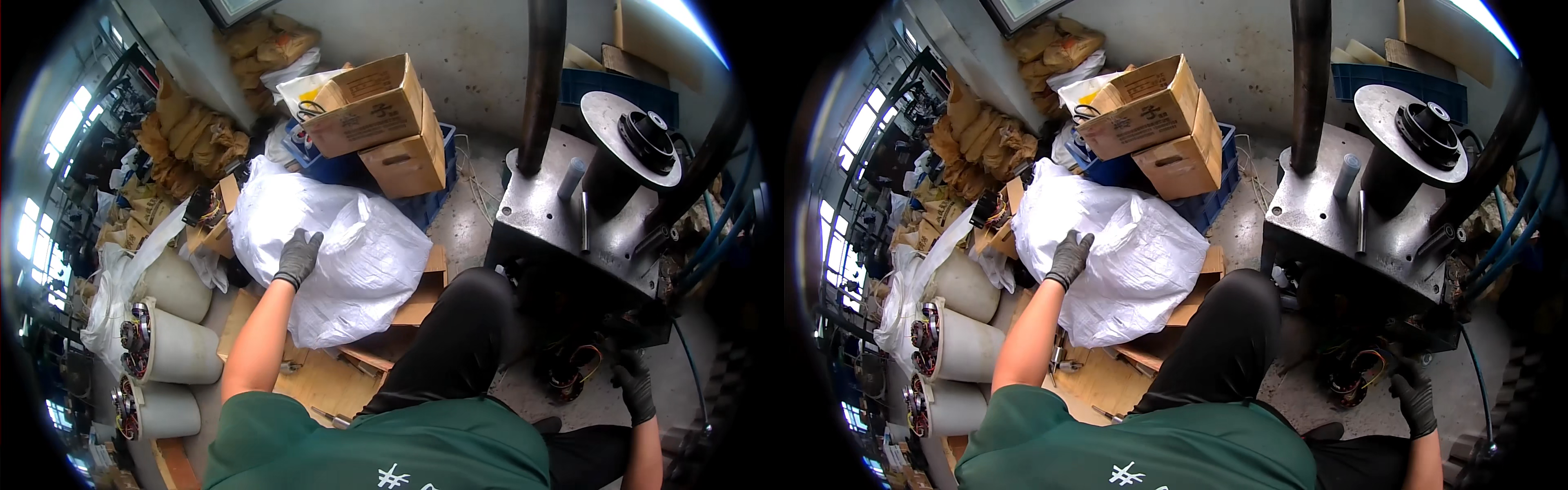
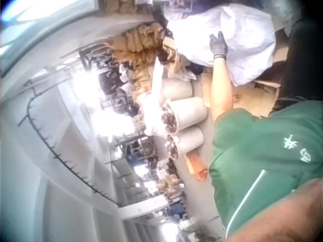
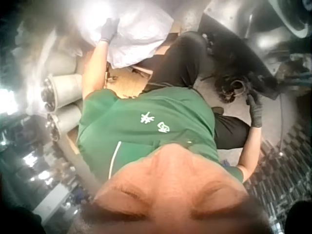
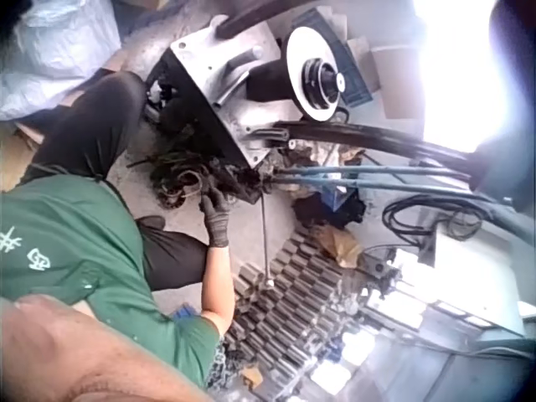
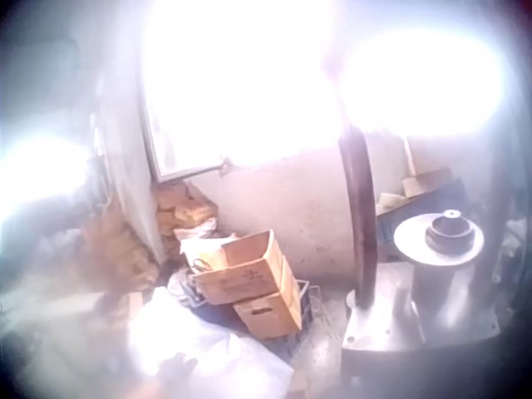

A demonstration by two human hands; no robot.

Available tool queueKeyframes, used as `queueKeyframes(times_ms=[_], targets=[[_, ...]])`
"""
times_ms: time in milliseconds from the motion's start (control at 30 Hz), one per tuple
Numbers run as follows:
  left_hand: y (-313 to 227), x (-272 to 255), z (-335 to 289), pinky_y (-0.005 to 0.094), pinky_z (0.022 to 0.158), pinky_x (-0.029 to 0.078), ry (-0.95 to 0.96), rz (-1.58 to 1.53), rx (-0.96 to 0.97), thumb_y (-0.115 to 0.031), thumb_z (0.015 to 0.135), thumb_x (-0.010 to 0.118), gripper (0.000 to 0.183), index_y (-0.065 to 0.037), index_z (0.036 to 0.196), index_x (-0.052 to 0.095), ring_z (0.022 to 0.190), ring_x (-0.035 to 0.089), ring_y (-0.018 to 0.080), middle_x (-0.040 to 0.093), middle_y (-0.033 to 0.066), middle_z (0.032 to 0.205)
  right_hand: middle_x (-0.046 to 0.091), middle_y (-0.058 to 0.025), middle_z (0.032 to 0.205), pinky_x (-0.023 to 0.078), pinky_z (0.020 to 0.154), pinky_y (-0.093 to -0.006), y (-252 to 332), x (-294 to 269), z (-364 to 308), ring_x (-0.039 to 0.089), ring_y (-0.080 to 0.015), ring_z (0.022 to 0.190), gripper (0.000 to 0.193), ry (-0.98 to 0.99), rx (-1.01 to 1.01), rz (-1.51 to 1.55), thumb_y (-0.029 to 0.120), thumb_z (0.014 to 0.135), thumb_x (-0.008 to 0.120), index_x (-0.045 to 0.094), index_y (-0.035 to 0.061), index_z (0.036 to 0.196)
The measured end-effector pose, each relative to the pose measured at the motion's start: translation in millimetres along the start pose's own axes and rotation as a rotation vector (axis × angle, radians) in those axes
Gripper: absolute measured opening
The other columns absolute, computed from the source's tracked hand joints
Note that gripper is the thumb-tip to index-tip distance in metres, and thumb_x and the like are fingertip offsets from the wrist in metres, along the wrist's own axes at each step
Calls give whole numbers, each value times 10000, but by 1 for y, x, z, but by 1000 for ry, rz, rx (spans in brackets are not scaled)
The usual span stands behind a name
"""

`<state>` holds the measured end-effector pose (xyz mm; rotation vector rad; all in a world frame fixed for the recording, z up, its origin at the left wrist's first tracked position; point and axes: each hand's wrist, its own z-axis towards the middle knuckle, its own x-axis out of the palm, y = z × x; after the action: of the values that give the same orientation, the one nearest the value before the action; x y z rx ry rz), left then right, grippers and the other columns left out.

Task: The person places a metal component onto a vertical press machine, secures a top piece, and pulls a lever to engage the press before removing the assembled part.

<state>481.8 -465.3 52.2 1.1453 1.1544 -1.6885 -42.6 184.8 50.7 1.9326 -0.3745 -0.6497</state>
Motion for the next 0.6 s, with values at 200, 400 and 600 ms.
queueKeyframes(times_ms=[200,400,600], targets=[[-58,29,-86,308,433,372,819,-1161,-919,-479,1008,641,448,-71,1175,560,444,360,141,657,148,833,711,-83,971,548,644,-349,-8,-9,-7,674,-175,780,475,132,89,-58,183,906,746,642,2,1332],[-47,100,-122,359,524,525,492,-1010,-573,-184,972,639,450,-121,1403,528,560,546,162,716,156,1041,724,-97,936,540,628,-339,-9,-21,-3,666,-175,725,486,72,183,-189,189,900,737,641,-5,1336],[-44,82,-116,476,1113,455,202,-304,202,-157,814,729,708,-173,1483,499,1339,507,421,419,255,1522,725,-106,941,536,625,-347,10,-15,0,655,-173,709,433,-61,157,-199,193,906,710,652,-12,1283]])
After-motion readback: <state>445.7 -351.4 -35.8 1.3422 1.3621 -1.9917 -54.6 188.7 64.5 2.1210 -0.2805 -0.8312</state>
